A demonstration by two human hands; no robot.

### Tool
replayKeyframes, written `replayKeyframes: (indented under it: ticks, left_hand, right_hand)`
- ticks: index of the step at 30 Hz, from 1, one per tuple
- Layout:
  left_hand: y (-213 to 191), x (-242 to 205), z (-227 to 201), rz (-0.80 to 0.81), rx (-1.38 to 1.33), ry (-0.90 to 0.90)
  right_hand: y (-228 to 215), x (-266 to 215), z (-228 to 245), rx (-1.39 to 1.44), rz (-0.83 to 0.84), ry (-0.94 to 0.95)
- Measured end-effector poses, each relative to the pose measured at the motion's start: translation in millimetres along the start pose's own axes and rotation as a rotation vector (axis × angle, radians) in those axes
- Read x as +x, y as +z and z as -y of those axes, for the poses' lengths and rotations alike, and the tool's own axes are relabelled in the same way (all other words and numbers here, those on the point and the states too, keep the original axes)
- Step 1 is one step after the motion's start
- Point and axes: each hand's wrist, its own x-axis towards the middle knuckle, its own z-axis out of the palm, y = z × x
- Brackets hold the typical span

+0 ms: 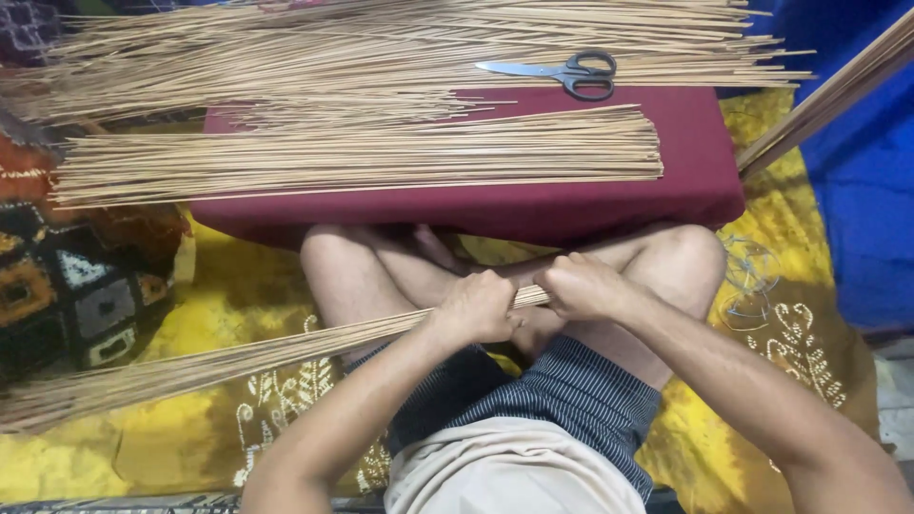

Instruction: Sorting and bundling thin wooden sticks by hand while sitting on the floor.

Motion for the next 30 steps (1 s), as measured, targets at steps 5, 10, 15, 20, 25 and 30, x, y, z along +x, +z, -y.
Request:
replayKeyframes:
  ticks: [5,10,15,20,25,30]
  left_hand:
    - [2,33,26,0.356,-0.366,-0.057]
    - [19,45,31,0.500,-0.566,-0.061]
    - [60,45,28,-0.019,0.068,-0.009]
    - [43,26,22,-0.123,0.213,-0.043]
    - [3,16,14,0.066,-0.009,-0.118]
    - [10,41,31,0.349,-0.426,-0.076]
  right_hand:
    - [27,0,-16,-0.231,-0.320,-0.098]
    - [26,-1,-10,-0.282,-0.690,-0.213]
    - [-17,3,6,0.056,0.115,0.048]
    - [-14,12,8,0.115,0.073,0.060]
    - [17,16,-4,-0.131,-0.175,0.011]
    - [16,10,2,-0.443,-0.810,-0.161]
